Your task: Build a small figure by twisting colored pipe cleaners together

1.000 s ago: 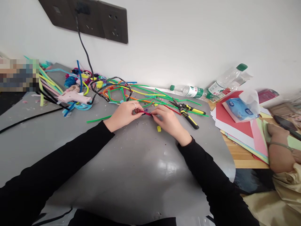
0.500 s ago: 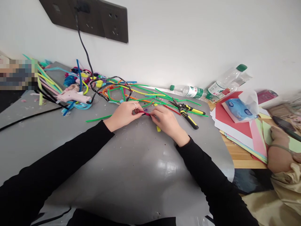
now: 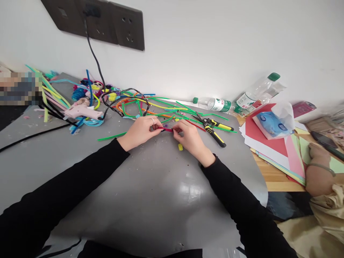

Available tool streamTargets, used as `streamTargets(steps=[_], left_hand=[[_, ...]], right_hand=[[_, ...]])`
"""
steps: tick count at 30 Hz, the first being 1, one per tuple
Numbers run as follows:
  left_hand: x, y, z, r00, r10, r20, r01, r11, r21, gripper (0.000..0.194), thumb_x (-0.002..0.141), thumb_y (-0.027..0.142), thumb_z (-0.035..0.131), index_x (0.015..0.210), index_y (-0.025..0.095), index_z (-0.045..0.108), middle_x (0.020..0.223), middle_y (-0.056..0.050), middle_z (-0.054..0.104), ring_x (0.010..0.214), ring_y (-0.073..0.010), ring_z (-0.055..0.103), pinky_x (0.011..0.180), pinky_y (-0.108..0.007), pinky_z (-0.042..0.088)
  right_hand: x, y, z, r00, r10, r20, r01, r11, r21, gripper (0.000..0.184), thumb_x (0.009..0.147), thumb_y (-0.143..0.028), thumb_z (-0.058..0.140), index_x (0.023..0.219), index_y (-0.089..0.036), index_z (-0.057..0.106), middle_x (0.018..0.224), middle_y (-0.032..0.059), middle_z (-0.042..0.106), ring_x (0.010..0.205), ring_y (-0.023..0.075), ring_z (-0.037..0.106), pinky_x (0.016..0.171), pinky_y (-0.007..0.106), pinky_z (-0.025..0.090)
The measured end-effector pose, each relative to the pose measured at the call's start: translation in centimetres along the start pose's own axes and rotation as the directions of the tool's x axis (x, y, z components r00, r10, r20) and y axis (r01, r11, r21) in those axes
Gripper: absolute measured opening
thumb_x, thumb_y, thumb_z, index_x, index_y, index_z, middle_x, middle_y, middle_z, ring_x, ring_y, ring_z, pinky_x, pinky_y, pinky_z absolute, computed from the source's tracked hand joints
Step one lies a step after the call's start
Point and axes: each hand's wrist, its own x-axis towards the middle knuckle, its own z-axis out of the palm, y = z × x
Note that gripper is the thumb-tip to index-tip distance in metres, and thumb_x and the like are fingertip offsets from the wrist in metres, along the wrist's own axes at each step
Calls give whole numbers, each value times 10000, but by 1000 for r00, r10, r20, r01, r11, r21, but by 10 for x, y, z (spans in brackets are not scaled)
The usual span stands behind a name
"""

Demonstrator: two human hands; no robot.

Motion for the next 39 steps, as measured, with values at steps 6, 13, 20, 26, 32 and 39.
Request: streamTargets(steps=[6, 13, 20, 26, 32, 39], left_hand=[[1, 0, 0, 1000, 12, -10, -12, 1000, -7, 196, 915, 328, 611, 865, 185, 736, 889, -53, 757, 703, -159, 639, 672, -273, 539], [1, 0, -1, 995, -81, -52, 81, 997, 2, 142, 860, 280, 643, 815, 180, 733, 787, -35, 733, 640, -150, 619, 660, -271, 535], [2, -1, -2, 992, -106, -73, 104, 994, -37, 117, 840, 259, 658, 823, 175, 738, 773, -29, 726, 634, -147, 622, 664, -269, 538], [1, 0, -1, 997, -68, -34, 68, 997, -26, 140, 869, 283, 646, 861, 183, 743, 815, -38, 736, 684, -159, 642, 679, -272, 540], [1, -2, 1, 998, -47, -34, 47, 999, -13, 185, 893, 333, 630, 864, 188, 740, 837, -42, 749, 693, -164, 645, 678, -277, 544], [2, 0, 1, 998, -54, -28, 53, 998, -31, 151, 861, 296, 641, 831, 185, 739, 793, -33, 744, 688, -162, 649, 655, -261, 534]], right_hand=[[2, 2, -2, 995, 48, -92, -48, 999, 5, 119, 887, -117, 552, 850, -215, 608, 842, 44, 652, 756, 189, 643, 744, 329, 538], [3, 8, -7, 969, 128, -210, -132, 991, -5, 116, 850, -105, 562, 831, -206, 616, 835, 51, 648, 733, 194, 643, 722, 341, 535], [6, 15, -17, 951, 143, -275, -142, 990, 26, 109, 889, -124, 552, 878, -215, 610, 890, 54, 646, 763, 190, 630, 725, 340, 541], [4, 5, -8, 996, -91, -12, 91, 996, 13, 169, 994, -152, 488, 988, -218, 644, 972, 79, 662, 902, 214, 649, 832, 359, 542], [2, 6, -4, 992, -106, 71, 108, 994, -20, 206, 1016, -171, 470, 1034, -216, 670, 1005, 96, 662, 923, 227, 640, 830, 360, 535], [2, 6, 0, 985, -142, 100, 156, 977, -149, 179, 1003, -156, 480, 922, -207, 630, 923, 81, 635, 846, 215, 606, 750, 317, 487]])
